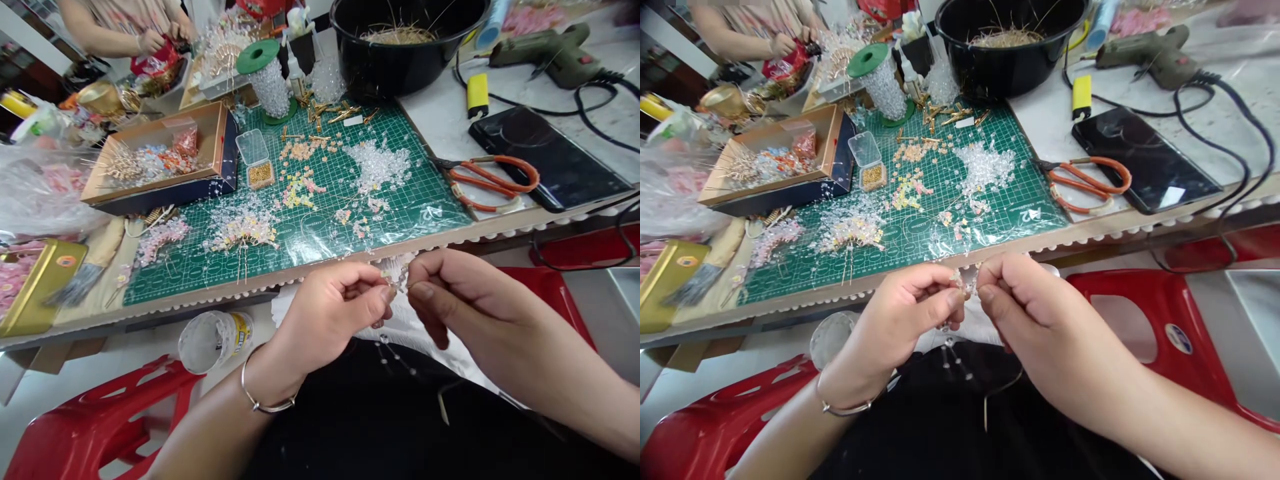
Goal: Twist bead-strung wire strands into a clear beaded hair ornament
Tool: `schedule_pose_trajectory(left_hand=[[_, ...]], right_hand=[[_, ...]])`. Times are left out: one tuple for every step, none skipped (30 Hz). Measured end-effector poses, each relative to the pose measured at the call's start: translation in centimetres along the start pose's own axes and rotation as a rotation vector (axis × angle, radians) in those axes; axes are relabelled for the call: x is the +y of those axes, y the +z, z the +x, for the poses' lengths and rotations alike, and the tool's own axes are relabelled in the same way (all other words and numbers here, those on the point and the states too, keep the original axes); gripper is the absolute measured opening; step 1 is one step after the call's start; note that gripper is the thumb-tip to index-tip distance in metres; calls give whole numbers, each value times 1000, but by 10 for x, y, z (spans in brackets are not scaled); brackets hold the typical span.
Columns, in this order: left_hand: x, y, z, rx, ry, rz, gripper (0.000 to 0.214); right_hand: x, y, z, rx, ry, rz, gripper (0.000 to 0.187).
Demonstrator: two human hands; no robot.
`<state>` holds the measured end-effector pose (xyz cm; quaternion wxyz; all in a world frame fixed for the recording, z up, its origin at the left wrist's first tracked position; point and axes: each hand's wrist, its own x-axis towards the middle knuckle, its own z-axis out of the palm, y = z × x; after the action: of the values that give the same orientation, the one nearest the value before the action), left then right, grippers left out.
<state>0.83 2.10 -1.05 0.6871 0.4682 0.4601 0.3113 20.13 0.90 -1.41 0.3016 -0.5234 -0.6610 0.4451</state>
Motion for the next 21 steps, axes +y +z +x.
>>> schedule_pose_trajectory(left_hand=[[-1,0,1,-19,-37,-88,14],[-2,-1,2,-31,-72,-169,14],[-3,-1,3,-39,-102,-241,14],[-4,0,3,-42,-128,-303,14],[-4,0,4,-44,-149,-356,14],[-4,1,4,-47,-161,-397,15],[-4,1,5,-51,-164,-423,16],[-4,2,5,-51,-162,-433,17],[-4,3,5,-45,-152,-426,18],[-4,3,5,-34,-139,-407,19],[-5,4,6,-19,-123,-379,19],[-5,4,6,-3,-104,-346,18],[-6,5,7,12,-84,-312,18],[-7,5,7,27,-63,-276,17],[-8,5,8,41,-40,-243,16],[-9,5,9,58,-16,-214,15],[-10,5,10,81,4,-188,15],[-11,6,11,110,20,-166,14],[-11,6,12,141,28,-150,13],[-11,6,13,170,32,-142,13],[-11,6,14,191,33,-142,13]], right_hand=[[1,0,-1,36,-73,-112,25],[2,0,-1,66,-162,-226,21],[4,0,-1,90,-265,-331,16],[6,0,-2,112,-375,-429,14],[8,0,-2,126,-478,-513,13],[9,0,-2,136,-564,-581,14],[10,0,-2,145,-631,-630,13],[10,0,-3,155,-671,-660,13],[9,-1,-4,170,-684,-677,11],[7,-2,-5,186,-681,-685,10],[4,-2,-8,200,-666,-693,10],[1,-3,-10,215,-645,-706,11],[-2,-3,-14,225,-620,-719,14],[-5,-3,-17,229,-583,-730,15],[-8,-3,-20,227,-537,-742,16],[-10,-2,-23,223,-485,-756,17],[-12,-2,-26,222,-430,-774,16],[-14,-1,-27,227,-388,-791,16],[-15,-1,-28,224,-358,-801,16],[-16,0,-27,217,-349,-800,16],[-16,0,-25,195,-366,-784,17]])
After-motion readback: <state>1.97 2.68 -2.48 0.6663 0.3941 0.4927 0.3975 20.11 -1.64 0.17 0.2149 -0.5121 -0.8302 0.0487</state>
